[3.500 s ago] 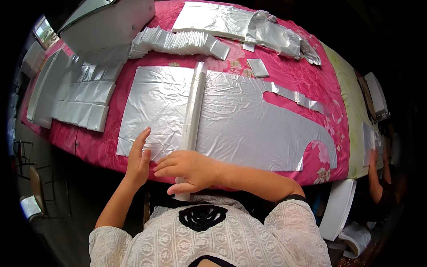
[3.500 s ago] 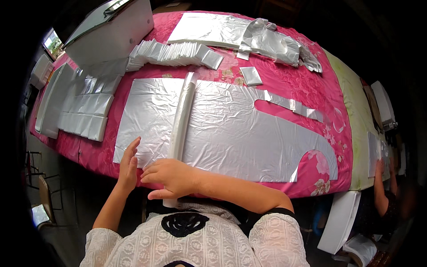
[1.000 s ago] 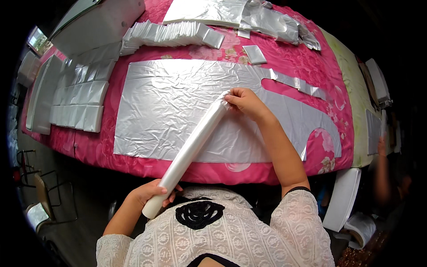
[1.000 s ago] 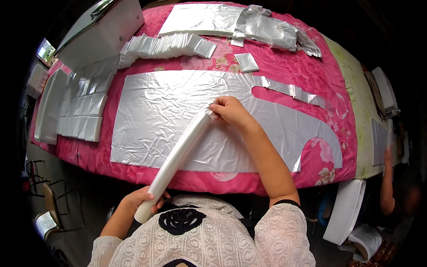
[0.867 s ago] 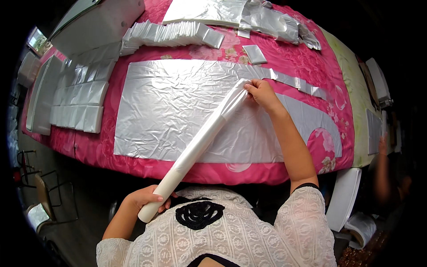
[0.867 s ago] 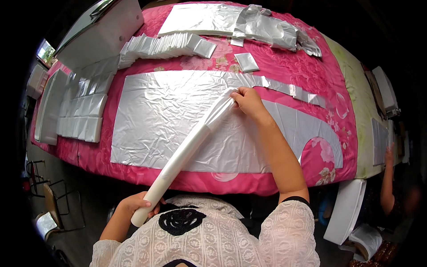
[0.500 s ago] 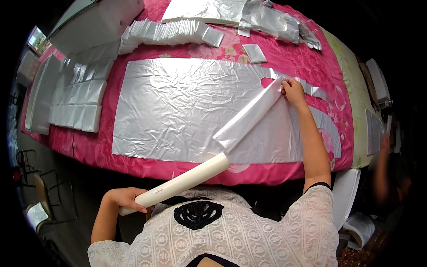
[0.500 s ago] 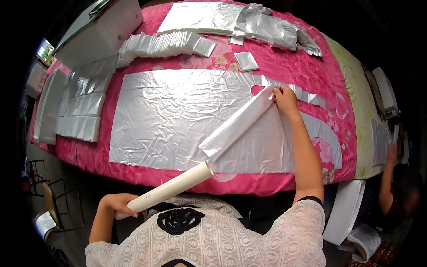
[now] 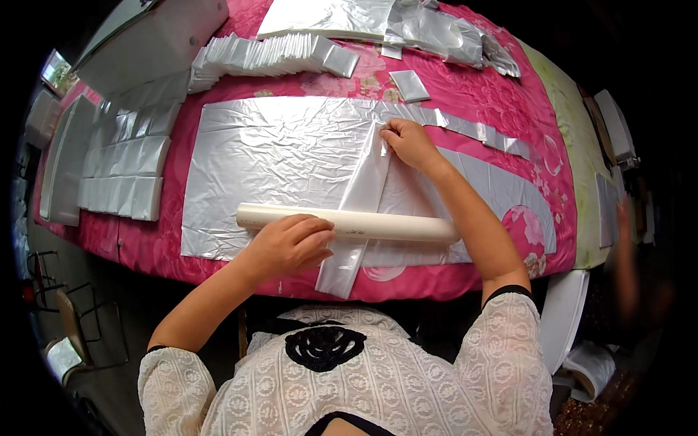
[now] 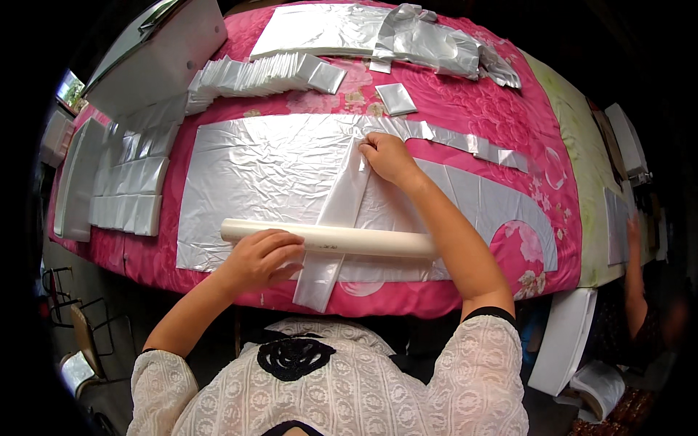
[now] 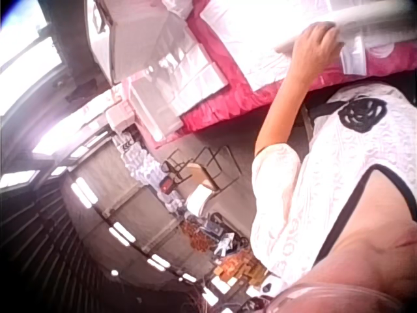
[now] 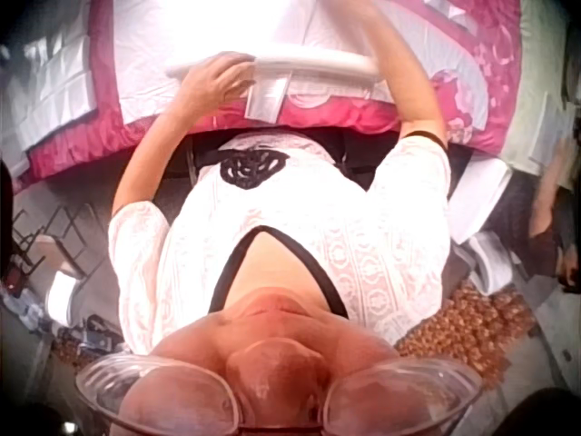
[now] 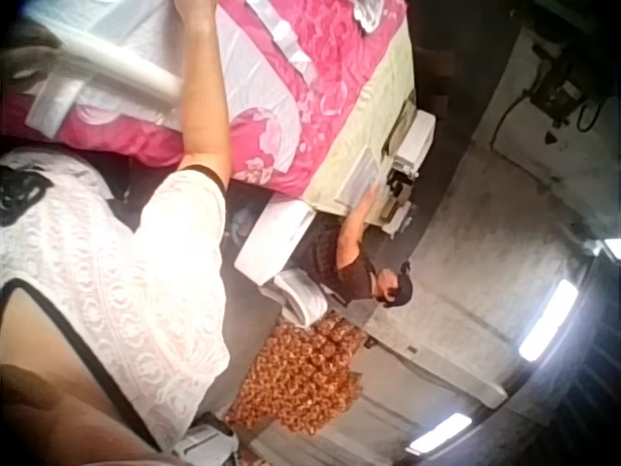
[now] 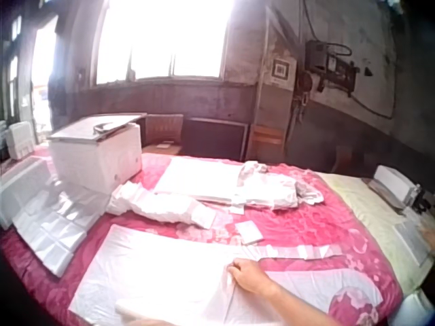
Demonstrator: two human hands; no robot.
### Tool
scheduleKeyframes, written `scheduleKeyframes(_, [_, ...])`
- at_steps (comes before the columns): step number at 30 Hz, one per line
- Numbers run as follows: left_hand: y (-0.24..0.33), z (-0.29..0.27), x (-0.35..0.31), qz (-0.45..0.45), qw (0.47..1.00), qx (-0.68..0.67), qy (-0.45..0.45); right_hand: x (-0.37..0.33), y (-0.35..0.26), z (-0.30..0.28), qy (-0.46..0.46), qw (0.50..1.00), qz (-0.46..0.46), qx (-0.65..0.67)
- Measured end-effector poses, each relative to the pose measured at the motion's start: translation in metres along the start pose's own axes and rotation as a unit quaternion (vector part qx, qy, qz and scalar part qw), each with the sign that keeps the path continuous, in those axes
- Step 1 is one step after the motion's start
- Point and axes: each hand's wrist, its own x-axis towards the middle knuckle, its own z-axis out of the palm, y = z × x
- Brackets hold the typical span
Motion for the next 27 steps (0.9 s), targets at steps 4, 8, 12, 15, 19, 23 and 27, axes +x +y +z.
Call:
scheduleKeyframes(4, [0.02, 0.033, -0.005, 0.077, 0.987, -0.037, -0.137, 0.007, 0.003, -0.004, -0.019, 0.999, -0.015, -0.048])
scheduleKeyframes(8, [0.03, 0.048, -0.015, 0.025, 0.978, 0.005, -0.207, 0.008, -0.008, -0.009, 0.039, 0.995, 0.035, -0.085])
scheduleKeyframes(12, [0.037, 0.049, -0.013, 0.022, 0.976, 0.03, -0.214, -0.034, -0.031, -0.006, 0.144, 0.986, -0.044, -0.078])
scheduleKeyframes(15, [0.046, 0.053, -0.016, 0.018, 0.975, 0.054, -0.216, -0.09, -0.04, 0.013, 0.067, 0.96, -0.231, -0.144])
scheduleKeyframes(19, [0.051, 0.058, -0.019, 0.005, 0.977, 0.055, -0.206, -0.145, -0.046, 0.035, -0.006, 0.958, -0.216, -0.19])
scheduleKeyframes(23, [0.054, 0.055, -0.018, -0.005, 0.978, 0.051, -0.204, -0.147, -0.024, 0.012, 0.067, 0.948, -0.164, -0.266])
scheduleKeyframes(27, [0.053, 0.056, -0.016, 0.004, 0.977, 0.062, -0.203, -0.137, 0.02, -0.035, 0.22, 0.919, -0.056, -0.322])
